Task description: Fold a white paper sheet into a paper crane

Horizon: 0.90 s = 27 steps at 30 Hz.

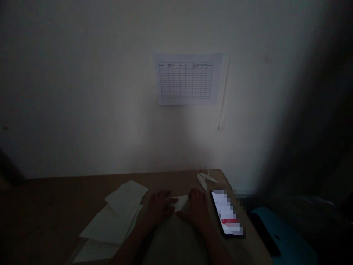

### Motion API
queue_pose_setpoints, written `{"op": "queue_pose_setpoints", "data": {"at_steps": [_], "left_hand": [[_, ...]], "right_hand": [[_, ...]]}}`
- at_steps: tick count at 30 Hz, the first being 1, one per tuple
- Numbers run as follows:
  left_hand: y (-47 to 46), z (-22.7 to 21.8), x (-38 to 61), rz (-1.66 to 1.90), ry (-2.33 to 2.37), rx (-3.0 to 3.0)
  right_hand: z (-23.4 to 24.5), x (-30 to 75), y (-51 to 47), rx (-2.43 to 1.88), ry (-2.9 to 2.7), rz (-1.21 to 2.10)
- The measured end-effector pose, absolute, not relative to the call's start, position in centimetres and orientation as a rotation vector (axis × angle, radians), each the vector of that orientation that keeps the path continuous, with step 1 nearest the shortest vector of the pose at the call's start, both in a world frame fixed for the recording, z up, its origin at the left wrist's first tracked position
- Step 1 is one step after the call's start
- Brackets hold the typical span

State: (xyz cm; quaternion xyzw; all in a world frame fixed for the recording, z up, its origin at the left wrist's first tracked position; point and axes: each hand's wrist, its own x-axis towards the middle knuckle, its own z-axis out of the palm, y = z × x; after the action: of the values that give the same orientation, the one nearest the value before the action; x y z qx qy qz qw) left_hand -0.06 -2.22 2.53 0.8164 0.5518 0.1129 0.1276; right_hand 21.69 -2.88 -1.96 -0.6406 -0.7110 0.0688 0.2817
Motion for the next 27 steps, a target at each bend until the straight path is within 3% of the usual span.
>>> {"op": "queue_pose_setpoints", "data": {"at_steps": [27], "left_hand": [[-2.6,2.7,-0.2,0.351,1.587,2.395]], "right_hand": [[-1.8,23.5,0.8,-1.940,-1.746,0.165]]}}
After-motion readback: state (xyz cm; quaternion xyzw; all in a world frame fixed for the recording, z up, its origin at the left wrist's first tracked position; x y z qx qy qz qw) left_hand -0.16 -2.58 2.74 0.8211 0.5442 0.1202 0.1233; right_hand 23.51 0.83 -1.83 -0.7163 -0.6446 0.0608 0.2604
